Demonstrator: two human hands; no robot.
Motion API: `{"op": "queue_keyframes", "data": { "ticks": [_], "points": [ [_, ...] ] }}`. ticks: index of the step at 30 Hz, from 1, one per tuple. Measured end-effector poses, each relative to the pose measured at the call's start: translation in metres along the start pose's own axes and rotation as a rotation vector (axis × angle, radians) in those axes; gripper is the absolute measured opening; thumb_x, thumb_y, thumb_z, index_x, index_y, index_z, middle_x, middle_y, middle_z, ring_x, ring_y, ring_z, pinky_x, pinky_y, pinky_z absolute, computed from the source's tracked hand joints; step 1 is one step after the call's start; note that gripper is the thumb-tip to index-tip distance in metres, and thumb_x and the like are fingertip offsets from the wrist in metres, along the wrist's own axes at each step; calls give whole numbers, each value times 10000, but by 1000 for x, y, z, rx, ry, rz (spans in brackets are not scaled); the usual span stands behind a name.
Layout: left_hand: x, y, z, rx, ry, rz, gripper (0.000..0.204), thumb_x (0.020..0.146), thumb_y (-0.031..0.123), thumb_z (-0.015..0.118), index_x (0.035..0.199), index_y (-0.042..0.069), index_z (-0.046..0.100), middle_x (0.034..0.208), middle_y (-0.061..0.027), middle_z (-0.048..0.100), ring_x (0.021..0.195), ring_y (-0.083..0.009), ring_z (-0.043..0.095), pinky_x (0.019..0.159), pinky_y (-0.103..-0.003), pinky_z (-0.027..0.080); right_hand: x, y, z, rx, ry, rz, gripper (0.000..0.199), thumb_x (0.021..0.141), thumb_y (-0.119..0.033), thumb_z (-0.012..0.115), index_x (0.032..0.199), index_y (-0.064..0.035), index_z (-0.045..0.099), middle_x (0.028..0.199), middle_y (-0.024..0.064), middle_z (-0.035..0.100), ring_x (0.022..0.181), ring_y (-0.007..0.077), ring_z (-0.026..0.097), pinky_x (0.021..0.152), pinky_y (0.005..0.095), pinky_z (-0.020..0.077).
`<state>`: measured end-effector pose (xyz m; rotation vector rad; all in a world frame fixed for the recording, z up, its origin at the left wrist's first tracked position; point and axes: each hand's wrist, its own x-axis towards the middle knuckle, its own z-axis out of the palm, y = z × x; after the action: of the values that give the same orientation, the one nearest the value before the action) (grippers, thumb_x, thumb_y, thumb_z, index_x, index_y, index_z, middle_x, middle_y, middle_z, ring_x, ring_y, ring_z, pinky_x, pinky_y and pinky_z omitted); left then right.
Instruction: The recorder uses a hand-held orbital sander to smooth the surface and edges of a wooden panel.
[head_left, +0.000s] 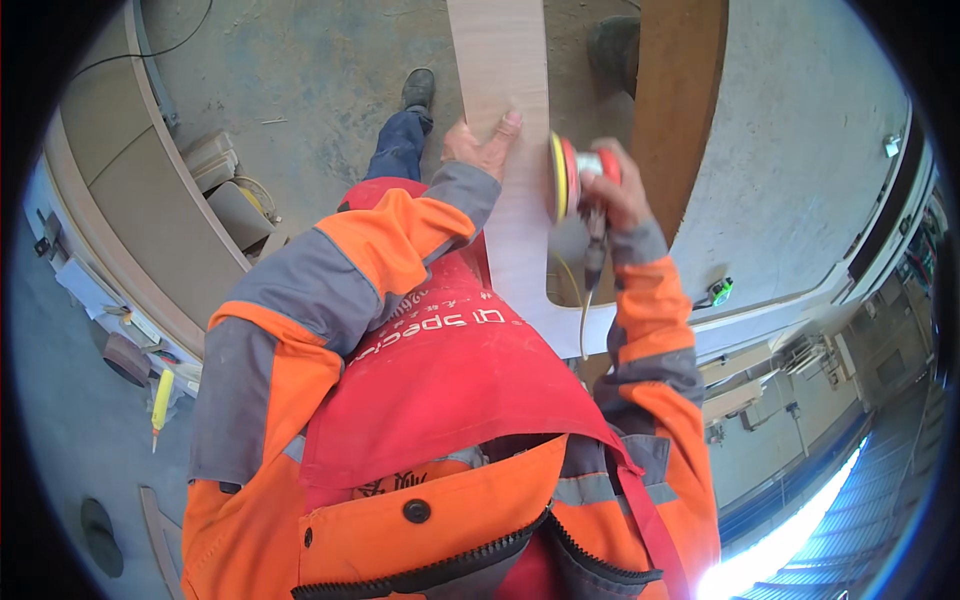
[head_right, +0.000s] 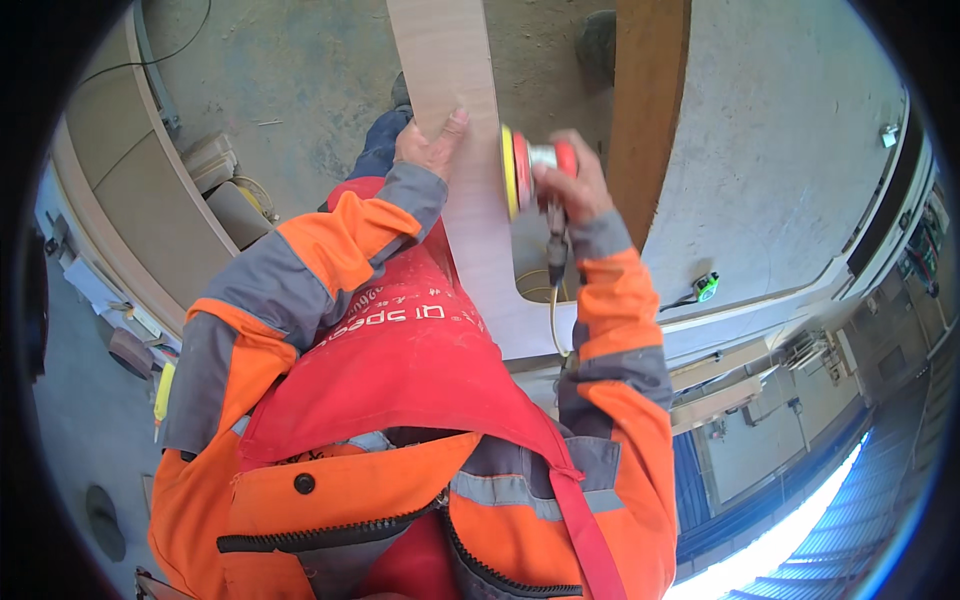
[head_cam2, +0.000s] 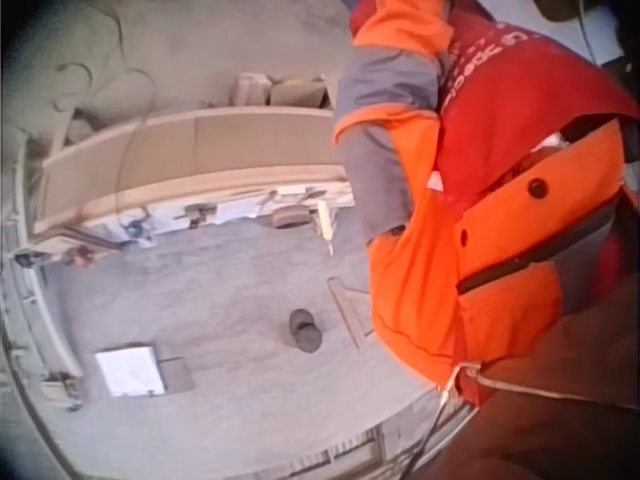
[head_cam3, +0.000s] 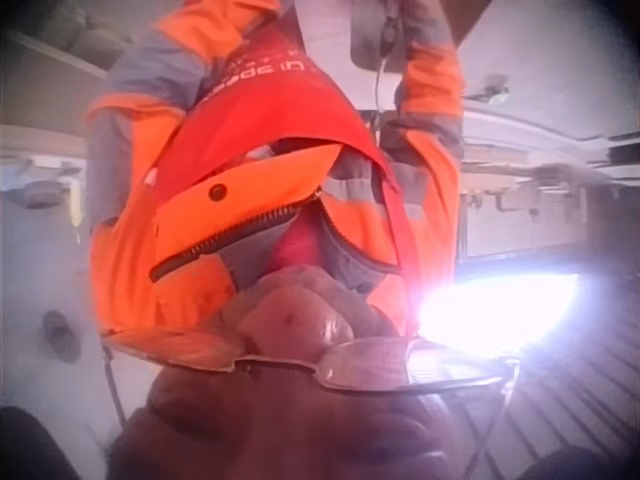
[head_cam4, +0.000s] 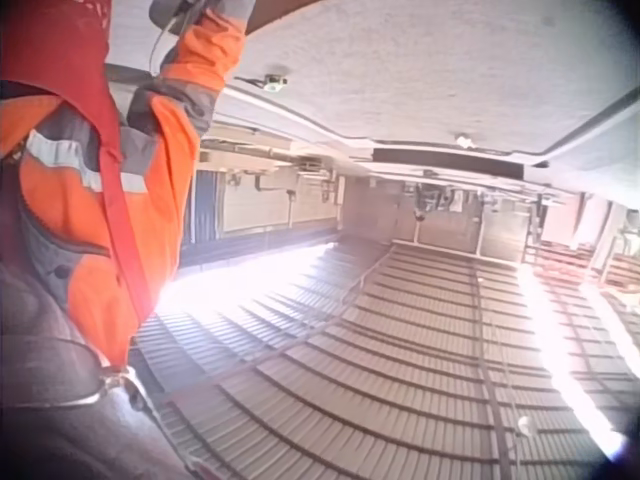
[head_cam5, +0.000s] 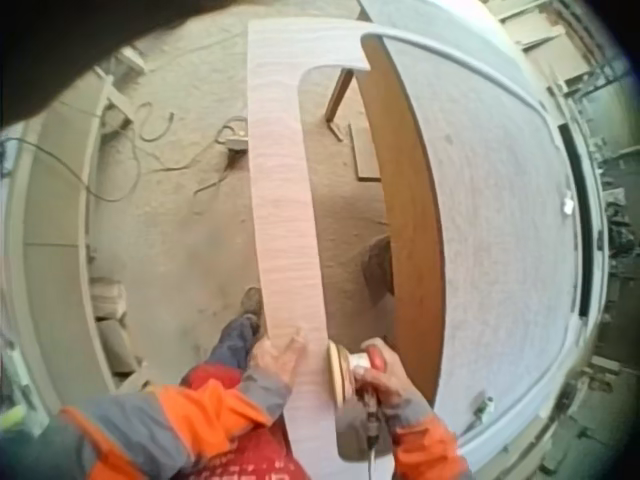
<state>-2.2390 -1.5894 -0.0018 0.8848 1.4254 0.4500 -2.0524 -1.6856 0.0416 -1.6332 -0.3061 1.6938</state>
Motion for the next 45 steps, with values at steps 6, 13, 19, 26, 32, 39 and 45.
{"op": "queue_keyframes", "data": {
  "ticks": [6, 13, 19, 26, 32, 39, 45],
  "points": [
    [10, 1, 2, -52, -72, -13, 475, 854, 360, 680, 1144, -5, 592, 1076, -81, 647, 952, -147, 589, 859, -282, 450, 21, -22, -1, 7, 10, 8, 392, 769, -225, 682, 1053, -51, 475, 721, 42, 534, 542, 119, 528, 458, 271, 440],
    [7, -5, -2, 3, 20, 30, 492, 819, 344, 721, 1123, -20, 590, 1053, -104, 657, 942, -178, 607, 853, -301, 463, -50, 76, -21, -256, 35, 1, 401, 763, -231, 685, 1058, -60, 474, 751, 30, 535, 583, 114, 538, 469, 266, 432],
    [0, 7, 2, -70, -64, 19, 477, 847, 327, 697, 1153, -21, 584, 1090, -77, 635, 957, -151, 580, 876, -280, 441, -2, -7, 1, 12, 37, 58, 358, 732, -191, 708, 973, -43, 489, 727, 27, 517, 575, 99, 507, 484, 272, 422],
    [6, 7, 1, -46, -28, 49, 432, 850, 314, 693, 1114, -17, 605, 1053, -73, 660, 948, -157, 601, 858, -289, 457, -42, 61, -15, -19, 23, 45, 383, 732, -223, 728, 977, -49, 489, 694, 33, 518, 538, 106, 503, 462, 281, 422],
    [4, 18, 4, 0, -19, 2, 430, 850, 314, 694, 1116, -13, 606, 1048, -74, 662, 938, -159, 603, 852, -290, 457, -3, 1, -5, 9, 8, 61, 414, 717, -258, 722, 992, -47, 497, 695, 30, 513, 548, 111, 507, 477, 273, 429],
    [4, 10, 2, 17, -6, 20, 435, 849, 321, 694, 1115, -13, 609, 1046, -77, 664, 930, -160, 607, 845, -288, 460, -60, 77, -17, -30, 50, 93, 414, 722, -268, 731, 992, -60, 496, 718, 29, 519, 548, 110, 511, 461, 278, 423],
    [10, 1, 4, -81, -10, 41, 437, 849, 325, 694, 1118, -8, 610, 1054, -79, 662, 943, -159, 603, 851, -286, 457, -9, 9, -6, -6, -14, 61, 409, 754, -254, 679, 1058, -65, 482, 733, 37, 522, 552, 118, 521, 484, 257, 427]
  ]
}}
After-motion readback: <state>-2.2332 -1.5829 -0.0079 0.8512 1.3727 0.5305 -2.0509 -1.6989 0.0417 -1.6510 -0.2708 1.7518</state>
